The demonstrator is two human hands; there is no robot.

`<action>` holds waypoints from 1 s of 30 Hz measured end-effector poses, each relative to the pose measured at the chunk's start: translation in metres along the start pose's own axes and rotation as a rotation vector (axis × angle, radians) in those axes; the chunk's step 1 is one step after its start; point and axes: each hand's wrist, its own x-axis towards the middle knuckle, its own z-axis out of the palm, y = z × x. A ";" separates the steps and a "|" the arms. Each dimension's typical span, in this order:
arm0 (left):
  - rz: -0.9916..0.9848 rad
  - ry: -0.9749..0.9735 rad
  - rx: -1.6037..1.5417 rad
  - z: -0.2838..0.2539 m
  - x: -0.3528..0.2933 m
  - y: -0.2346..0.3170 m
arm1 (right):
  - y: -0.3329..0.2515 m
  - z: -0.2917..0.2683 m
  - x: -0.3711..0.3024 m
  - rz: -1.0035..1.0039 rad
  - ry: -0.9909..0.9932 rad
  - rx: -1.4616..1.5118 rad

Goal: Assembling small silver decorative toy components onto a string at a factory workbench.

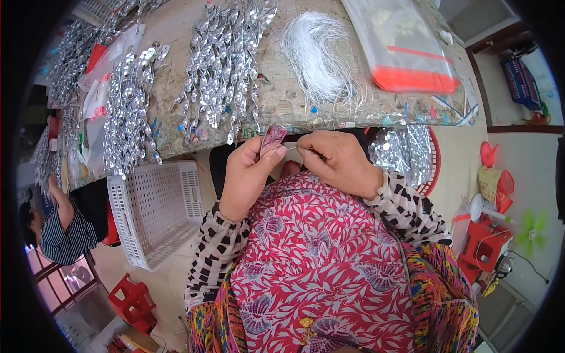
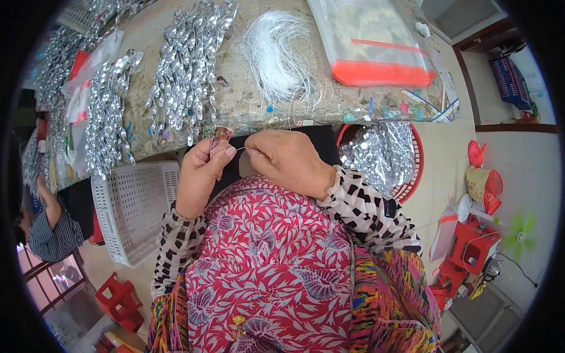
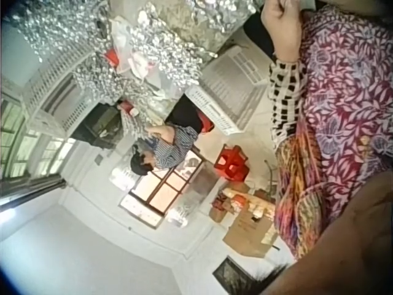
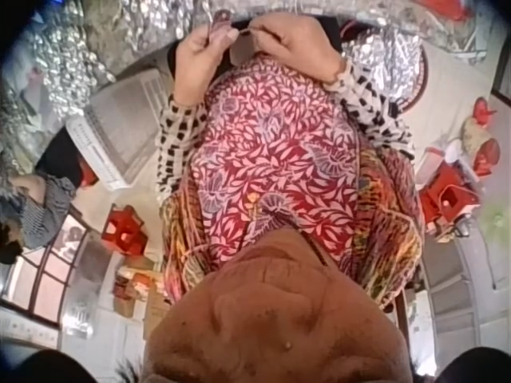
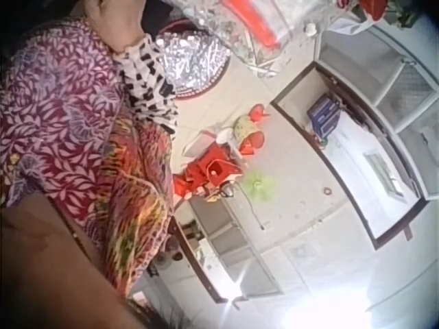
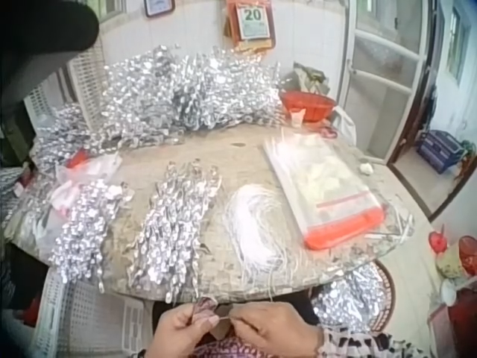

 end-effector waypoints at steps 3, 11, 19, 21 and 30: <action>-0.007 0.009 0.002 0.001 0.000 -0.001 | -0.002 -0.001 0.000 0.057 -0.017 0.049; -0.025 -0.002 0.015 -0.005 0.000 -0.003 | -0.001 -0.001 -0.001 0.069 -0.064 0.059; -0.036 0.003 -0.007 0.000 0.001 -0.005 | -0.002 -0.003 -0.002 0.109 -0.041 0.130; -0.035 -0.020 -0.011 -0.001 0.000 -0.004 | -0.003 -0.003 -0.002 0.164 -0.039 0.171; -0.094 -0.025 -0.035 -0.008 0.000 -0.004 | -0.006 -0.004 0.001 0.211 -0.019 0.241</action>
